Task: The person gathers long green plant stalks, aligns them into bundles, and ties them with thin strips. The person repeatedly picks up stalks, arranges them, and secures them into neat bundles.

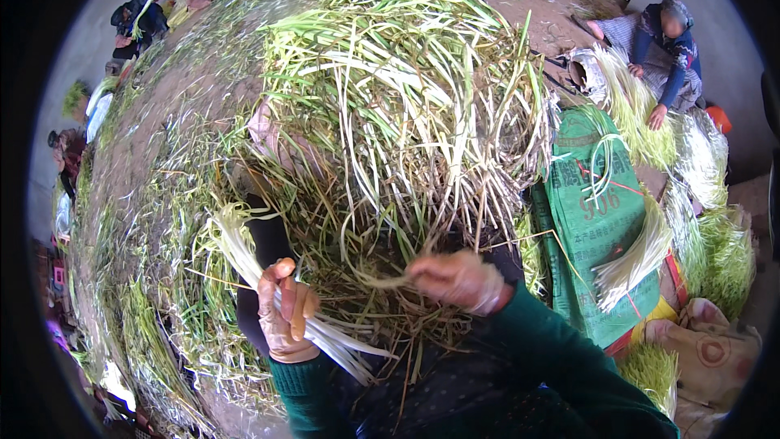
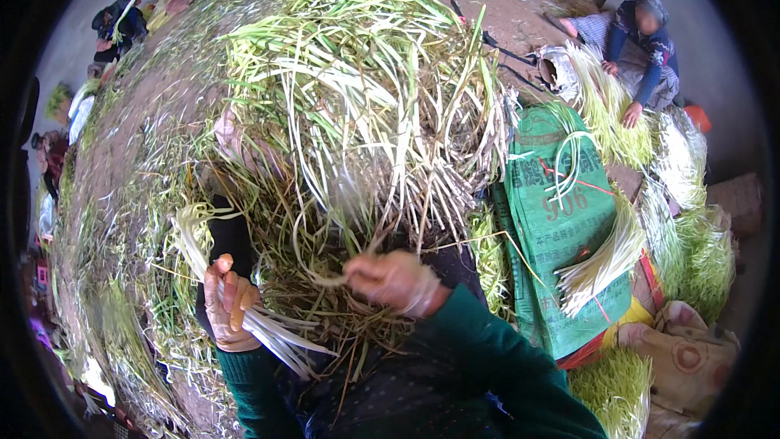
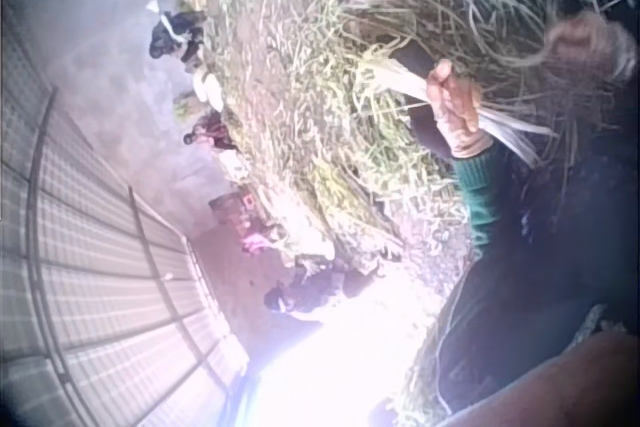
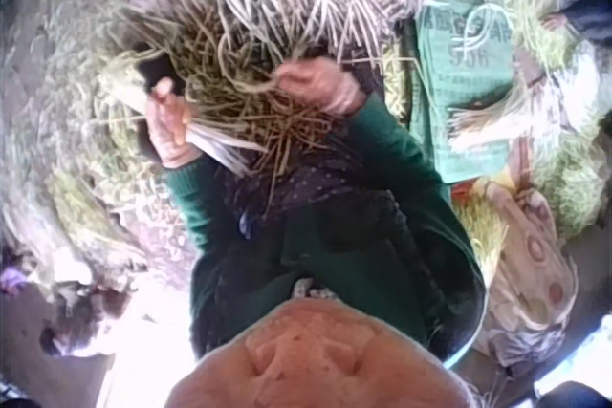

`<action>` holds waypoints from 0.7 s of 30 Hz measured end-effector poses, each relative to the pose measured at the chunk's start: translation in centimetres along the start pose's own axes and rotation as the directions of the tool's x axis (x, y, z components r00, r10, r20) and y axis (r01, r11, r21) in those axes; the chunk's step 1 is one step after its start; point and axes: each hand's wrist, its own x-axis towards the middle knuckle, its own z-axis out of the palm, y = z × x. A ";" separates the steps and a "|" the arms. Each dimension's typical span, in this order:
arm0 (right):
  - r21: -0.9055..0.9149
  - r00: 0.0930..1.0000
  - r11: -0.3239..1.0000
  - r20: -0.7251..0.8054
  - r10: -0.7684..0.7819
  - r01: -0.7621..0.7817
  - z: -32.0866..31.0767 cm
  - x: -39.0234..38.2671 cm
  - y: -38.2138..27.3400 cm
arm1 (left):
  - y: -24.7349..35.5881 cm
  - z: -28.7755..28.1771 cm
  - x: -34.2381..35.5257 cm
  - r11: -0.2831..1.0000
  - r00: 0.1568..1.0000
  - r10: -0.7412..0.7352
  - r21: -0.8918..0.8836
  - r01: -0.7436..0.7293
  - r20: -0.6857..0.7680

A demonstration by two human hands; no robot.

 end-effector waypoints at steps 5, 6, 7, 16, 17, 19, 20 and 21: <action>0.146 0.742 0.908 -0.532 0.407 -0.393 -6.6 3.0 2.1 | -2.2 0.5 0.4 0.991 0.996 -0.072 0.113 0.077 -0.050; -0.003 0.738 0.882 -0.549 0.392 -0.471 -7.2 3.6 3.7 | -2.6 1.1 0.5 0.988 0.996 -0.085 0.129 0.089 -0.033; -0.148 0.739 0.833 -0.560 0.373 -0.533 -7.5 4.3 5.4 | -3.0 1.5 0.8 0.986 0.996 -0.088 0.137 0.090 -0.016; 0.547 0.635 0.749 -0.438 0.636 -0.373 -5.2 5.3 7.4 | -3.3 3.5 0.7 0.926 0.995 -0.078 0.364 0.098 -0.068; 0.539 0.642 0.751 -0.430 0.635 -0.382 -5.7 5.8 6.5 | -3.6 4.2 0.9 0.919 0.995 -0.075 0.383 0.096 -0.070; 0.555 0.616 0.742 -0.449 0.648 -0.376 -6.7 6.7 6.6 | -4.1 4.9 1.2 0.915 0.996 -0.070 0.395 0.088 -0.060; 0.559 0.614 0.740 -0.450 0.649 -0.373 -7.0 7.1 6.4 | -4.1 5.2 1.2 0.913 0.997 -0.059 0.401 0.078 -0.058; 0.546 0.646 0.790 -0.502 0.575 -0.278 -7.0 6.5 6.0 | -4.1 5.7 1.1 0.911 0.997 -0.049 0.407 0.067 -0.055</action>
